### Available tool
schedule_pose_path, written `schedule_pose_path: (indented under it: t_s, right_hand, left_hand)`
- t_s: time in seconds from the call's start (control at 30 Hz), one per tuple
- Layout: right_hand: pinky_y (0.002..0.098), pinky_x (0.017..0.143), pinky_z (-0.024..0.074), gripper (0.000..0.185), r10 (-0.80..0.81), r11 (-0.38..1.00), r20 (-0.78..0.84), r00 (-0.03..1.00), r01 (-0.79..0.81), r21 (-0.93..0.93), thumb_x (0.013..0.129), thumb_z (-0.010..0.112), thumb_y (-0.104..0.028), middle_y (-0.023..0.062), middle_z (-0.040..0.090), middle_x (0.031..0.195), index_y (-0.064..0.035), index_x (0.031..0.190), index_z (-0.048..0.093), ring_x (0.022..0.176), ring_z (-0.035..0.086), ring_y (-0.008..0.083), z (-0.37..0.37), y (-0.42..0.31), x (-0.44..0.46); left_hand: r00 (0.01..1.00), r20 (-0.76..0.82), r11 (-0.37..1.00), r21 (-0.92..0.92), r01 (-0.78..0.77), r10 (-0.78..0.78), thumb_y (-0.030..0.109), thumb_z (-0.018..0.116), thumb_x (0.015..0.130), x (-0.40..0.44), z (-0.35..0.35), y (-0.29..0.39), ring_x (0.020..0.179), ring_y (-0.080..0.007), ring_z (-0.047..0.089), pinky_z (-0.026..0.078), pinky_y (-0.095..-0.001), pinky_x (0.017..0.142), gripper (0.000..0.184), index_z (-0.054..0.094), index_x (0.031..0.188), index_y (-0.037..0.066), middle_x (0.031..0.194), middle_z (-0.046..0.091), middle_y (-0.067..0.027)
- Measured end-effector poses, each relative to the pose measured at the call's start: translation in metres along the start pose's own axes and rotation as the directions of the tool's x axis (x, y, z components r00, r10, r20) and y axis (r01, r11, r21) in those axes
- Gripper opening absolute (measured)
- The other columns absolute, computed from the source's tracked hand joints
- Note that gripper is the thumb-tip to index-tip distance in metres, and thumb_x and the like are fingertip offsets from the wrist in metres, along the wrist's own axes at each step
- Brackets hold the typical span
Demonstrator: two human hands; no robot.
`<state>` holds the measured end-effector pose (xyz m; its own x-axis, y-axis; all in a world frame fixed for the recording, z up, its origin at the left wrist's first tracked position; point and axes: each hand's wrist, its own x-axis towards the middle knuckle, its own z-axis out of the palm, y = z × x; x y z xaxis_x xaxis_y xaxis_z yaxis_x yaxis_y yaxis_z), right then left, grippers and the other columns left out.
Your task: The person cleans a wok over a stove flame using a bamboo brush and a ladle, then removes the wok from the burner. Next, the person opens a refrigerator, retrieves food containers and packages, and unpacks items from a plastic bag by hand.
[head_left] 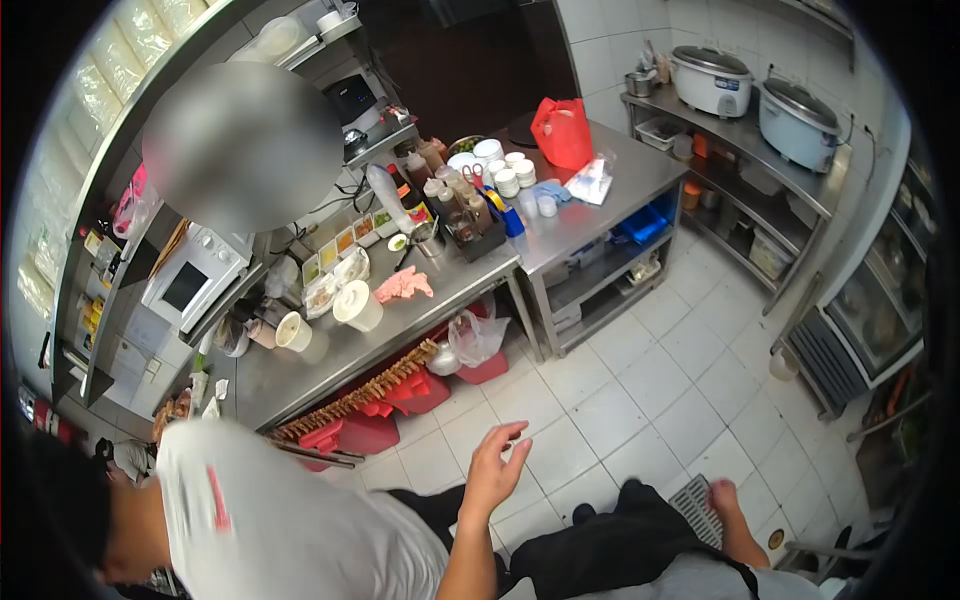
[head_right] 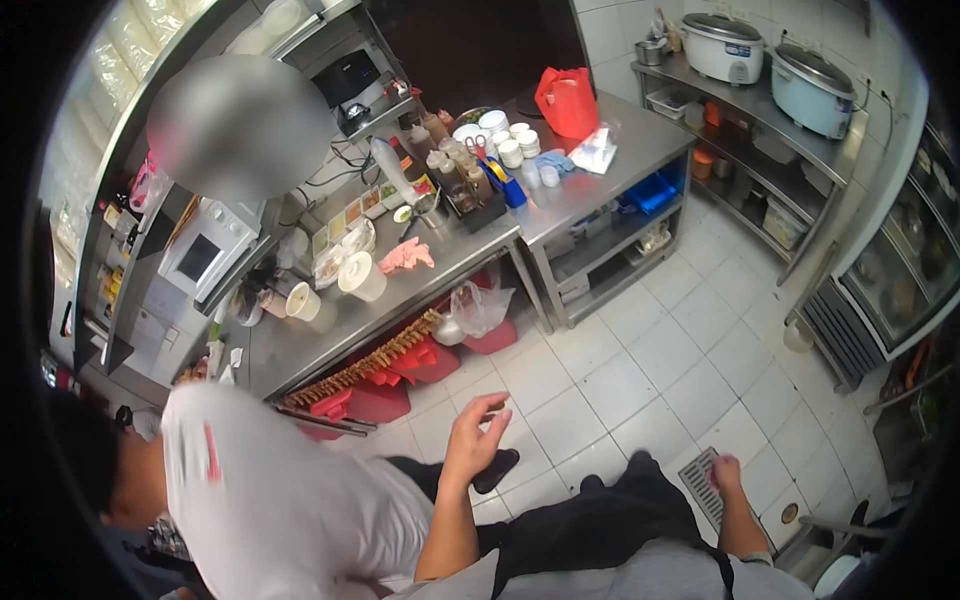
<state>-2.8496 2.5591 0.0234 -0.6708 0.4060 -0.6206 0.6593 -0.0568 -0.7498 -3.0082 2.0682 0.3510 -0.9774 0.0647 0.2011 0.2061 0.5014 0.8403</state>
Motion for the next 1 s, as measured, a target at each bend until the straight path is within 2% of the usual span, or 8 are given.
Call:
schedule_pose_path:
  t_s: [0.23,0.4,0.5,0.67,0.73,0.87,0.97,1.0]
  right_hand:
    - [0.0364,0.033,0.0414,0.018,0.528,0.848,-0.130,0.839,-0.513,0.133,0.084,0.052,-0.003,0.0141,0.055,0.057,-0.0005,0.067,0.056,0.041,0.056,0.0241,-0.038,0.066,0.054]
    - [0.0343,0.041,0.0498,0.007,0.292,0.955,-0.045,0.955,-0.294,-0.045,0.089,0.053,-0.011,0.0112,0.060,0.073,-0.0045,0.090,0.056,0.052,0.061,0.0224,0.029,-0.059,0.141]
    - [0.0331,0.042,0.0509,0.012,0.090,0.992,-0.027,0.996,-0.092,-0.084,0.090,0.057,-0.017,0.0091,0.060,0.075,-0.0066,0.095,0.055,0.054,0.061,0.0189,0.081,-0.173,0.170]
    - [0.0333,0.043,0.0496,0.013,-0.050,0.999,-0.141,0.989,0.049,-0.005,0.094,0.053,-0.023,0.0076,0.058,0.074,-0.0097,0.095,0.055,0.053,0.060,0.0189,0.136,-0.262,0.165]
    - [0.0335,0.043,0.0496,0.014,0.011,0.997,-0.122,0.992,-0.021,-0.079,0.095,0.053,-0.022,0.0077,0.059,0.073,-0.0091,0.095,0.055,0.053,0.060,0.0193,0.152,-0.268,0.154]
    - [0.0351,0.043,0.0507,0.015,0.173,0.983,-0.111,0.979,-0.178,-0.044,0.093,0.057,-0.021,0.0088,0.061,0.072,-0.0075,0.098,0.057,0.055,0.063,0.0209,0.168,-0.218,0.124]
    - [0.0352,0.041,0.0505,0.011,0.185,0.974,-0.139,0.973,-0.200,-0.104,0.089,0.057,-0.014,0.0140,0.060,0.063,-0.0031,0.088,0.059,0.050,0.062,0.0235,0.176,-0.162,0.096]
    - [0.0354,0.041,0.0508,0.011,0.206,0.964,-0.154,0.966,-0.228,-0.139,0.089,0.057,-0.014,0.0142,0.060,0.064,-0.0031,0.088,0.059,0.051,0.062,0.0237,0.179,-0.151,0.086]
  left_hand:
    - [0.944,-0.329,0.992,0.128,0.013,0.031,0.011,0.067,0.089,0.138,-0.040,-0.036,0.083,-0.0222,0.067,0.053,-0.0320,0.072,0.022,0.065,0.108,-0.001,0.097,0.067,-0.0134]
    - [0.876,-0.480,0.980,0.195,0.051,0.050,0.012,0.064,0.091,0.260,-0.110,-0.046,0.075,-0.0171,0.065,0.052,-0.0303,0.071,0.017,0.067,0.100,-0.002,0.083,0.069,-0.0100]
    - [0.819,-0.548,0.971,0.235,-0.043,0.169,0.016,0.065,0.091,0.379,-0.160,-0.085,0.074,-0.0174,0.065,0.051,-0.0314,0.071,0.018,0.068,0.098,0.000,0.081,0.069,-0.0108]
    - [0.733,-0.613,0.866,0.495,0.066,0.294,0.028,0.067,0.087,0.591,-0.221,-0.193,0.079,-0.0327,0.067,0.052,-0.0419,0.072,0.025,0.068,0.094,0.004,0.084,0.069,-0.0154]
    - [0.694,-0.641,0.801,0.578,0.157,0.327,0.032,0.067,0.086,0.640,-0.227,-0.219,0.081,-0.0360,0.066,0.051,-0.0460,0.073,0.028,0.069,0.094,0.006,0.084,0.069,-0.0160]
    - [0.808,-0.551,0.701,0.661,0.268,0.210,0.032,0.067,0.085,0.692,-0.244,-0.262,0.089,-0.0397,0.066,0.051,-0.0493,0.078,0.025,0.070,0.101,0.012,0.095,0.070,-0.0197]
    - [0.708,-0.561,0.832,0.552,-0.066,0.429,0.035,0.065,0.086,0.668,-0.255,-0.212,0.092,-0.0407,0.066,0.052,-0.0499,0.080,0.030,0.070,0.104,0.011,0.099,0.070,-0.0206]
    - [0.739,-0.577,0.870,0.493,-0.023,0.347,0.036,0.066,0.085,0.667,-0.259,-0.212,0.092,-0.0411,0.066,0.052,-0.0491,0.079,0.033,0.069,0.107,0.011,0.099,0.070,-0.0201]
